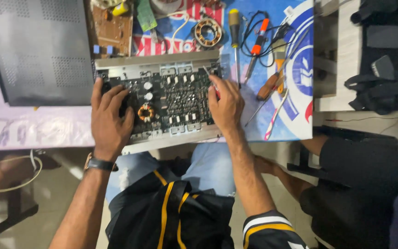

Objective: Cleaning a circuit board using a toothbrush to remove dust and debris at a repair bench.

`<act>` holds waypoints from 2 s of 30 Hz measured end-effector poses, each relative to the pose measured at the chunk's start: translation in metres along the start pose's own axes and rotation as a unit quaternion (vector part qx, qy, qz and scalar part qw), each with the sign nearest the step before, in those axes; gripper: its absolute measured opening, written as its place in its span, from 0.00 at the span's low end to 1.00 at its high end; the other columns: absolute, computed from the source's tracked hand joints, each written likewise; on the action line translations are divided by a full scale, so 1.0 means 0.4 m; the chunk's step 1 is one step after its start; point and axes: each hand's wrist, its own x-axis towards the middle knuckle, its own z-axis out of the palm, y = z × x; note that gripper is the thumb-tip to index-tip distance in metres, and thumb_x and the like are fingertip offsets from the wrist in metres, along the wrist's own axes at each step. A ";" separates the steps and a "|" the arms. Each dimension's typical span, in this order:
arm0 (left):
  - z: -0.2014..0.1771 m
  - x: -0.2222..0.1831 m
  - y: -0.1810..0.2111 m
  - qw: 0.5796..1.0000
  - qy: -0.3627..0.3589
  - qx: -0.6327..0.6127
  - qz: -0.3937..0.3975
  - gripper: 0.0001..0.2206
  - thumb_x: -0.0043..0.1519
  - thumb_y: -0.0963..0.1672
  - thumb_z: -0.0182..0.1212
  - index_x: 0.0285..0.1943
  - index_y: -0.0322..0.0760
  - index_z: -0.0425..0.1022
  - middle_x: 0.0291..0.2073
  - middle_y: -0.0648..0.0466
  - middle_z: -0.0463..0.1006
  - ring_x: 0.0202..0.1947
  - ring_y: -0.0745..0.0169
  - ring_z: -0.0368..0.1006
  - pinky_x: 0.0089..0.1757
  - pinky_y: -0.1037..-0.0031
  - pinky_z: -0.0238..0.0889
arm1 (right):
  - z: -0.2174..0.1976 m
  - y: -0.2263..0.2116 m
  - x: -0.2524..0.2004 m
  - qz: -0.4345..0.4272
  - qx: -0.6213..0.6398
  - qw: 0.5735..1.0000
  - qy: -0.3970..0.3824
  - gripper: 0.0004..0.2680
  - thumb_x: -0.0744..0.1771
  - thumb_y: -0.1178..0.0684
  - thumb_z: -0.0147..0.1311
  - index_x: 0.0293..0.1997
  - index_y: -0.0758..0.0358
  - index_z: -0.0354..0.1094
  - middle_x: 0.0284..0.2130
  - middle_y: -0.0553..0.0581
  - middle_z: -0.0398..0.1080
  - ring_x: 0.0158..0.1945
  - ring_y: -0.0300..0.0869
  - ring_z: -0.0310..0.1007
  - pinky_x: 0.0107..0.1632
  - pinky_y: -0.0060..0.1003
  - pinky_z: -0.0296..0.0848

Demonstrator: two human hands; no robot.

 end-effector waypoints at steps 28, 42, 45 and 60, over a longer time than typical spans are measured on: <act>0.030 0.001 -0.013 0.999 -0.003 0.029 -0.042 0.18 0.62 0.42 0.61 0.61 0.33 0.74 0.63 0.44 0.74 0.75 0.43 0.47 0.66 0.40 0.52 | -0.030 -0.033 0.017 -0.027 0.008 0.999 -0.024 0.09 0.68 0.64 0.58 0.54 0.64 0.76 0.47 0.59 0.79 0.49 0.49 0.78 0.54 0.45 0.74; -0.017 0.005 0.010 0.999 -0.010 -0.027 0.040 0.17 0.62 0.38 0.61 0.59 0.22 0.78 0.60 0.39 0.77 0.73 0.39 0.42 0.65 0.44 0.51 | -0.017 0.090 0.011 0.136 0.196 0.960 0.145 0.09 0.67 0.60 0.53 0.51 0.64 0.73 0.45 0.56 0.78 0.48 0.43 0.78 0.52 0.35 0.76; -0.029 0.003 0.022 0.999 -0.029 -0.022 0.004 0.19 0.62 0.40 0.61 0.63 0.23 0.77 0.63 0.37 0.76 0.73 0.38 0.41 0.63 0.36 0.49 | 0.009 0.190 -0.002 0.142 0.095 0.975 0.140 0.15 0.62 0.65 0.59 0.55 0.62 0.71 0.47 0.58 0.75 0.50 0.47 0.75 0.55 0.37 0.74; -0.012 -0.017 -0.024 0.997 0.009 -0.041 0.058 0.17 0.62 0.37 0.58 0.60 0.20 0.77 0.58 0.35 0.77 0.73 0.31 0.42 0.66 0.42 0.47 | -0.226 0.371 -0.192 0.498 -0.189 0.841 -0.097 0.13 0.60 0.38 0.56 0.46 0.41 0.70 0.49 0.50 0.73 0.53 0.53 0.75 0.50 0.53 0.72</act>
